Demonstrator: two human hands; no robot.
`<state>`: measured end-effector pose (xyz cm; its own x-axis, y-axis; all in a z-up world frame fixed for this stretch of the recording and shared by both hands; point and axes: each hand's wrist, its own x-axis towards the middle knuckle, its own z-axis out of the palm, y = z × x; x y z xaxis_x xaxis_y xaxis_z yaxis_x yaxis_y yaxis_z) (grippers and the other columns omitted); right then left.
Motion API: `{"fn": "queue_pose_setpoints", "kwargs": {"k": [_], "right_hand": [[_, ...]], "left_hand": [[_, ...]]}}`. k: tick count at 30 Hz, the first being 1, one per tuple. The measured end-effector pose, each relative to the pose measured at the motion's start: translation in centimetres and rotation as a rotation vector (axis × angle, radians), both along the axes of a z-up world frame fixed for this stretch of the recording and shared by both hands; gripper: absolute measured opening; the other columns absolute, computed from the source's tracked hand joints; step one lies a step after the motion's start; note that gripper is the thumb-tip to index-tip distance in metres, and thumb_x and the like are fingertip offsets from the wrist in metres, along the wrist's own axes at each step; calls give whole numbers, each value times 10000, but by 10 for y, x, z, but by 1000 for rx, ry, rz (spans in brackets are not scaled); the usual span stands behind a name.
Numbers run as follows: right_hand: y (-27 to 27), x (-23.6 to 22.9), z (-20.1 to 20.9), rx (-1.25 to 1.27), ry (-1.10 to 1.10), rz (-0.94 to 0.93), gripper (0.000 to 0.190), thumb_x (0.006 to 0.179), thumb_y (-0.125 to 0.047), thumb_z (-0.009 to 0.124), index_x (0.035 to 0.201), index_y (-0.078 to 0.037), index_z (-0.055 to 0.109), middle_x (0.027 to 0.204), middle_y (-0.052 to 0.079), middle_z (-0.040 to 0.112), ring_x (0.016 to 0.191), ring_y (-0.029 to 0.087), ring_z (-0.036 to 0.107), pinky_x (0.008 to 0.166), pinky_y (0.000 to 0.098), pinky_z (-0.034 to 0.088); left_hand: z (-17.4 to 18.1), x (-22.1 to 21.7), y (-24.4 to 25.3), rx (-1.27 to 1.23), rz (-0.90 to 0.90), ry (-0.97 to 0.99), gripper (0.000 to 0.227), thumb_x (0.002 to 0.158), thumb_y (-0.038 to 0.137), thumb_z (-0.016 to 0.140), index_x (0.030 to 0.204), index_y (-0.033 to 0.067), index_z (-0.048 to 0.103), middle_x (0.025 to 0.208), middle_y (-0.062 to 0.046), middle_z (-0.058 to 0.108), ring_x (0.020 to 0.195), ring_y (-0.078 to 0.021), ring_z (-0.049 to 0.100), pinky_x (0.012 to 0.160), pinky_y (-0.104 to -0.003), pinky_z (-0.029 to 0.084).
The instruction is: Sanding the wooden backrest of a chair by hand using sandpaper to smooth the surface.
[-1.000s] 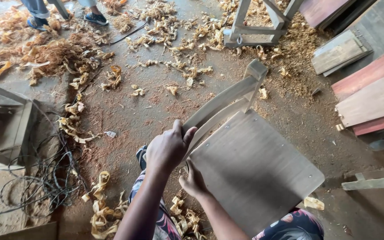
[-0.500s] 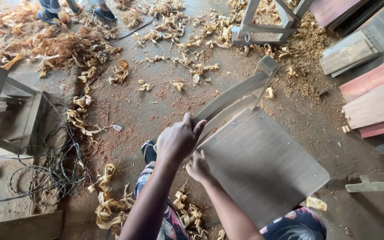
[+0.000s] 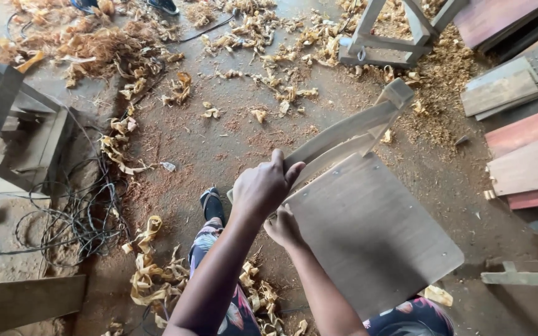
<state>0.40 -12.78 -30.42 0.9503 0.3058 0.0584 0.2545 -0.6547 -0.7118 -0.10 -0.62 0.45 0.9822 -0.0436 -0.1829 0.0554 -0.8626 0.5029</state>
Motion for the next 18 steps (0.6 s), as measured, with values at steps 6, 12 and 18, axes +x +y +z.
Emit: {"fn": "queue_pose_setpoints", "kwargs": {"k": [6,12,18], "right_hand": [[9,-41,111,153,224,-86,643,815,1,547,1454,-48,495,1256,299,650,1178,500,595,1072,628,439],[13,0,10,143,103,-62,356,734,-98,643,1081,-19,650,952,236,691,955,469,686,803,585,545],[8,-41,112,364,315,-73,718,767,13,586,1463,1,408,1387,436,453,1183,534,569,1039,626,474]], "left_hand": [[4,0,3,-2,-4,40,543,1038,594,291,1197,111,480,988,-285,720,963,-516,716,854,-596,552],[8,-4,1,-1,-18,49,544,1041,587,280,1178,99,477,983,-301,713,959,-535,708,865,-607,541],[4,1,3,15,-13,69,544,1037,610,285,1165,117,476,961,-293,717,940,-526,714,851,-604,546]]}}
